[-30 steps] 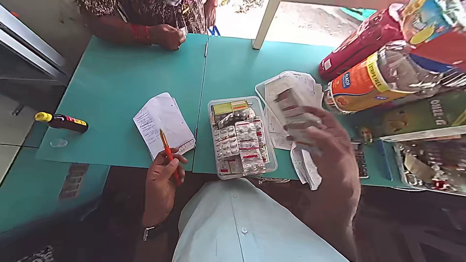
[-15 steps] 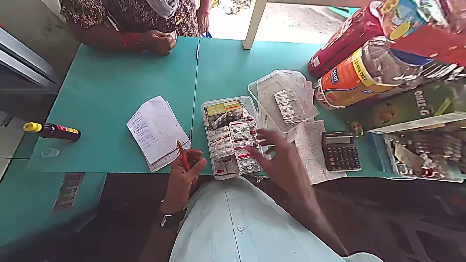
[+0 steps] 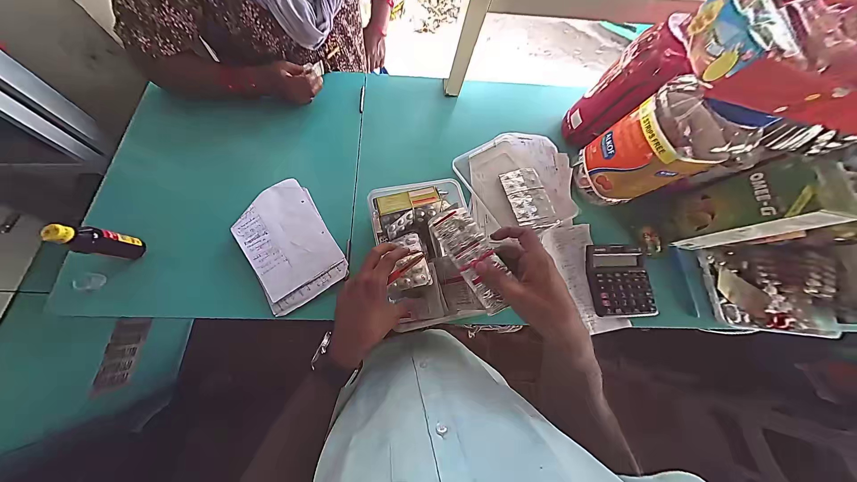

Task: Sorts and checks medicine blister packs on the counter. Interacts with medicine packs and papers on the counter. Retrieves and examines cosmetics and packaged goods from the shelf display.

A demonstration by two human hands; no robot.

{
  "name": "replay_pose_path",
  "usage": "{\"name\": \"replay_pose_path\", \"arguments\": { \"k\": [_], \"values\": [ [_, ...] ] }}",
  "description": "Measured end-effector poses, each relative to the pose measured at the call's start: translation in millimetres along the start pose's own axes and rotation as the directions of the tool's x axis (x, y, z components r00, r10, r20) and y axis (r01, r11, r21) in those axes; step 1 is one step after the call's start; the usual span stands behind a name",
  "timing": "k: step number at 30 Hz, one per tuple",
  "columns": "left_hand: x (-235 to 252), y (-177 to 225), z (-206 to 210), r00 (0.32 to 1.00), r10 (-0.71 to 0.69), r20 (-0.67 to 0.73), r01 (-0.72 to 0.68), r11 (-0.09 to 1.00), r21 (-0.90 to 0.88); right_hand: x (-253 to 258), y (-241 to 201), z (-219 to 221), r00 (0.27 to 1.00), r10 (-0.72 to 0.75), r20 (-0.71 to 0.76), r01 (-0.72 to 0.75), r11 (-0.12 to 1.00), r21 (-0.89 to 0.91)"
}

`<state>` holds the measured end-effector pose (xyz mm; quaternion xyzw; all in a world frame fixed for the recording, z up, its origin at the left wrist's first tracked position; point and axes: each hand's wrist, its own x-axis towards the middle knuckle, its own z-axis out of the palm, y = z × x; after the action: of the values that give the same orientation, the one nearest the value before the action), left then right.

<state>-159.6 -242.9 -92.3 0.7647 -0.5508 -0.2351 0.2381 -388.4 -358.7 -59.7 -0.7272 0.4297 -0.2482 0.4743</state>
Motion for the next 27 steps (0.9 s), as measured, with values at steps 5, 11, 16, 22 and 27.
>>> {"name": "replay_pose_path", "arguments": {
  "k": [5,11,16,22,27],
  "values": [
    [10,14,-3,0.998,-0.06,0.023,0.055,0.982,0.182,8,9,-14,0.996,0.029,0.082,-0.032,0.999,0.034],
    [7,9,-2,0.998,0.004,-0.066,0.006,0.99,0.139,24,16,-54,0.961,0.004,-0.276,0.05,0.981,0.189],
    [-2,-2,3,0.904,0.154,-0.398,-0.163,0.987,0.011,89,63,-87,0.954,0.073,-0.291,-0.153,0.953,-0.262],
    [-18,-4,-18,0.834,-0.042,-0.55,-0.341,0.744,-0.574,25,12,-30,0.969,-0.14,-0.204,0.05,0.918,-0.393],
    [-43,-24,-51,0.788,-0.344,-0.511,-0.407,0.331,-0.851,-2,9,32,0.984,-0.169,0.051,0.174,0.88,-0.442]
  ]
}}
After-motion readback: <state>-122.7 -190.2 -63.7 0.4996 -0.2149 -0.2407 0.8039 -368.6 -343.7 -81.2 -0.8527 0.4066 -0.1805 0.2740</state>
